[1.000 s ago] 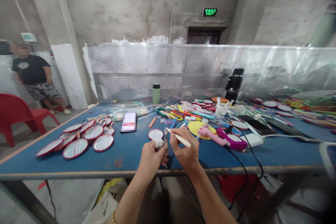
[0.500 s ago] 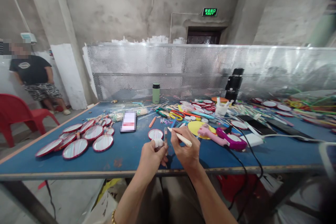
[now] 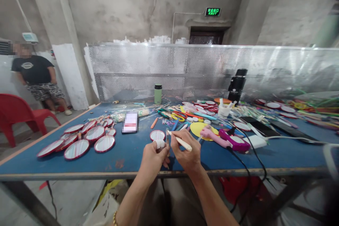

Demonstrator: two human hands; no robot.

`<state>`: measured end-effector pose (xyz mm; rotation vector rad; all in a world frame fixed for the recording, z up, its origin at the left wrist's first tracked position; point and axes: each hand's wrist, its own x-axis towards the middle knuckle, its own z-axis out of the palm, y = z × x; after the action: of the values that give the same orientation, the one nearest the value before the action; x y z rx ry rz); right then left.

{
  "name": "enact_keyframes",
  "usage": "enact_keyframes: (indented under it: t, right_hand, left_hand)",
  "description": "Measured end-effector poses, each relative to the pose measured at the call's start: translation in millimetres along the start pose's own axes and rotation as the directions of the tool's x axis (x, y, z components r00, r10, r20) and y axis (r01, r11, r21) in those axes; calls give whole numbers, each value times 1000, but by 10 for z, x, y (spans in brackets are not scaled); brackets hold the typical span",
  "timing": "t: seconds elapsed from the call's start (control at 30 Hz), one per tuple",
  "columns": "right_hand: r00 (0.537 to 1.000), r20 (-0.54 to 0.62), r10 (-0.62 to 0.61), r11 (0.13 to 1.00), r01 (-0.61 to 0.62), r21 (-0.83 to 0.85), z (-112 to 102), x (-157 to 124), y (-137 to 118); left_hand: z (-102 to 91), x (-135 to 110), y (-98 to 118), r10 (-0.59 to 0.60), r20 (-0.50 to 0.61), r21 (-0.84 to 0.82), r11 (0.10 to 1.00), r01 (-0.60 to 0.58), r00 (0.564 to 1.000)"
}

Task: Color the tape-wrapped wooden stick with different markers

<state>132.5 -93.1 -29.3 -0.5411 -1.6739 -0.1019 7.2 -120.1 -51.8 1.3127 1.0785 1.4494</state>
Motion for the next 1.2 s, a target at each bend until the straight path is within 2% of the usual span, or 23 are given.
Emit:
enact_keyframes:
  t: [0.2,0.67,0.83,1.0,1.2]
  right_hand:
    - [1000,-26,7,999,-8,-37,-11,15,-2]
    - [1000,5,6,1000,-6,-25,2,18,-1]
    - [999,-29,14,999,-16,-44,1,14,4]
    - [1000,4,15,1000,-15,-23,3,23,-10]
    - [999,-29,16,999,-17,-38,11,10,-2]
  left_hand:
    - [-8,14,-36,5,-3,6,1000,-5,1000]
    - [-8,14,-26,1,-5,4,1000,-1,1000]
    - [-6,13,-37,4,-4,9,1000,-4,1000]
    - [-7,22,-57,6,-5,7,1000,-6,1000]
    - [-4,16,-20,-3,-5,3,1000,3,1000]
